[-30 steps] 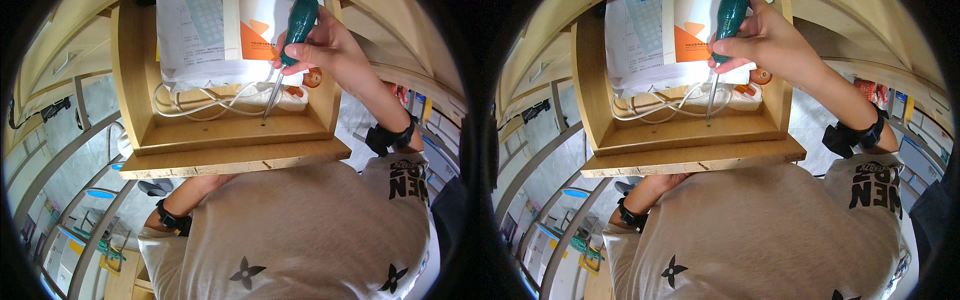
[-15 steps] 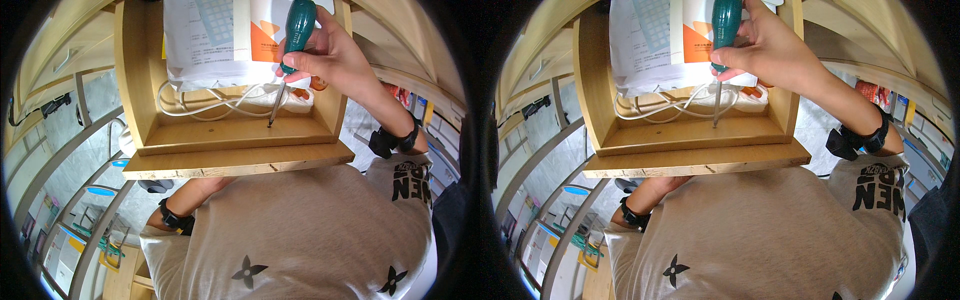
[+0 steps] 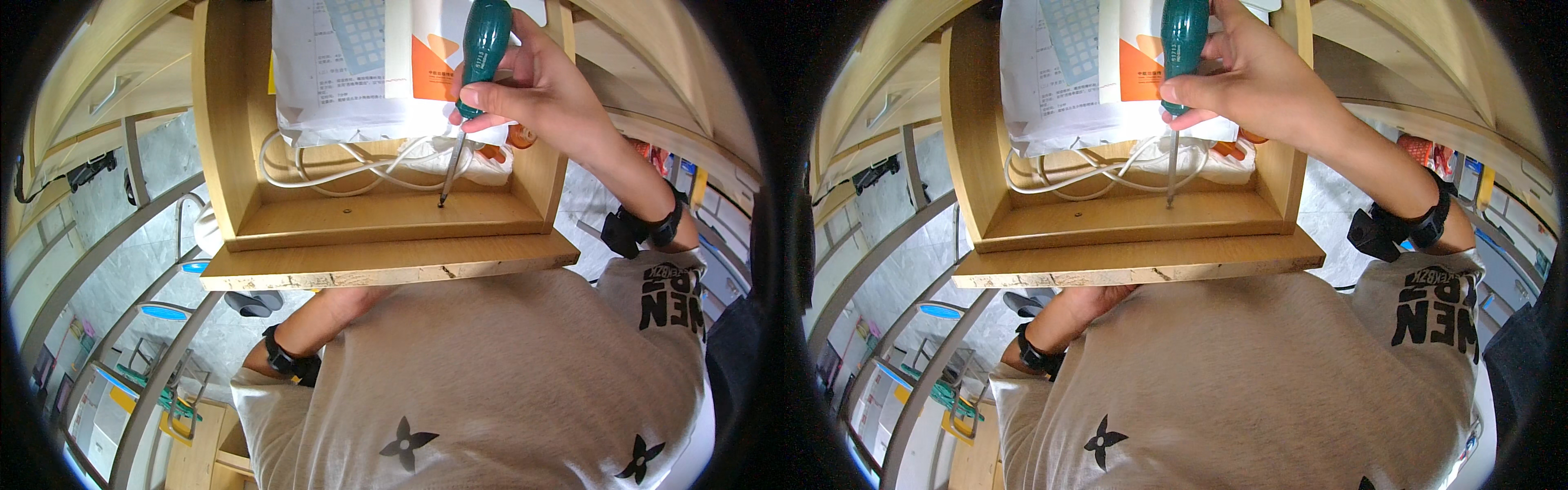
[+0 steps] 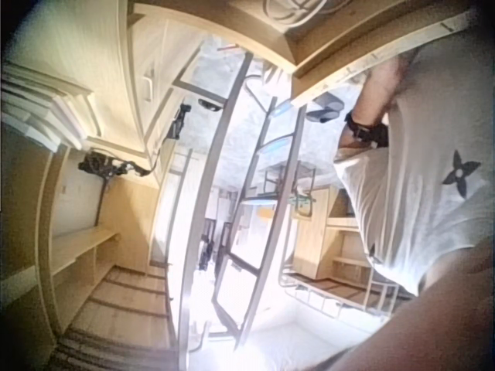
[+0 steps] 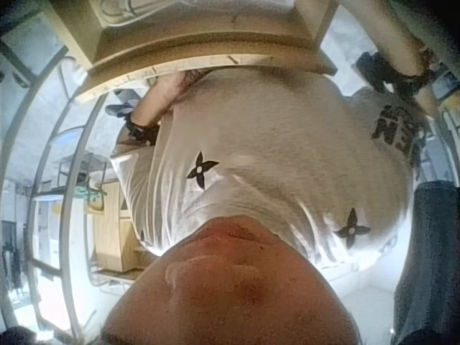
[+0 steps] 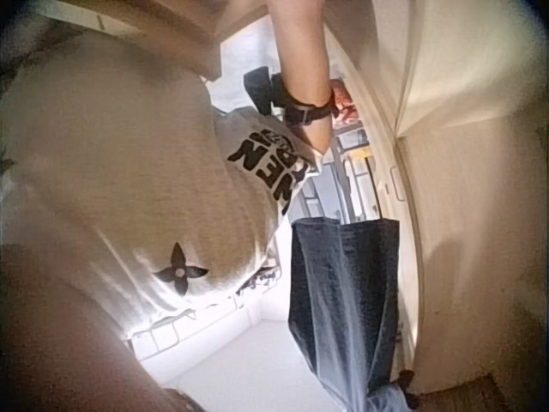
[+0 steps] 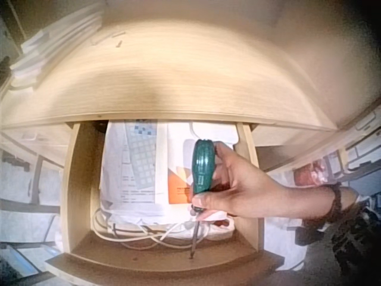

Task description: The person uses a screwdriver to tighten screws on a desk drawer, attaches a handle to the drawer, and organizes the items inside.

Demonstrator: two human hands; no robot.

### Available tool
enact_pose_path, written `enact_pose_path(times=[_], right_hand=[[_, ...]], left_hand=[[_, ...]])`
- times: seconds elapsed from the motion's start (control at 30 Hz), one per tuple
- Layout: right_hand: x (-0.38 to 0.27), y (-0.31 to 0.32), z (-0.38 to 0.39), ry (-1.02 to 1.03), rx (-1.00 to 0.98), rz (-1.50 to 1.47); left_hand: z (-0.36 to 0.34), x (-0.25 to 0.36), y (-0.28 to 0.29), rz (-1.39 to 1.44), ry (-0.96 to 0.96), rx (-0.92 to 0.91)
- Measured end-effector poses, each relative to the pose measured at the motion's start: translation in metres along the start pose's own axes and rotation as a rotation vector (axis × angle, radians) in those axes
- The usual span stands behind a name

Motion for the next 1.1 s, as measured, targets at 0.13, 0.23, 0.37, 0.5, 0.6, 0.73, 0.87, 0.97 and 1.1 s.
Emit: enact_pose_path(times=[0.13,0.23,0.37,0.5,0.6,0.73,0.87,0.97,1.1], right_hand=[[0.000,0.001,-0.001,-0.084,0.016,-0.125],[0.005,-0.003,-0.002,-0.097,-0.024,-0.090],[0.009,-0.002,-0.001,-0.086,0.034,-0.128],[0.007,-0.003,-0.003,-0.071,0.096,-0.105],[-0.004,-0.008,-0.009,-0.095,0.017,0.022],[-0.024,-0.010,-0.014,-0.029,-0.007,0.384],[-0.036,0.005,-0.028,0.248,-0.034,0.680],[-0.031,0.026,-0.033,0.117,-0.025,0.789],[-0.028,0.018,-0.035,0.495,-0.237,0.800]], left_hand=[[0.005,0.003,-0.012,-0.022,-0.035,-0.004],[0.008,0.005,-0.019,-0.037,-0.070,0.002],[0.008,0.004,-0.017,-0.046,-0.048,0.061],[0.007,0.001,-0.017,-0.119,-0.040,0.007],[0.007,0.001,-0.020,-0.023,-0.048,-0.095],[0.008,0.003,-0.026,0.013,-0.054,-0.136],[0.001,-0.003,-0.016,0.221,-0.027,-0.259],[0.001,-0.004,-0.004,0.015,-0.068,-0.058],[-0.005,-0.003,0.009,-0.141,-0.137,-0.101]])
Point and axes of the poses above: each hand's wrist, its own z-axis away from the middle knuckle, its own y-axis out of the back of the hand, x = y × z, the point moved 8 cm from there along -z, towards the middle knuckle, and after that the axes turned 9 degrees about y, right-handed, at the moved point
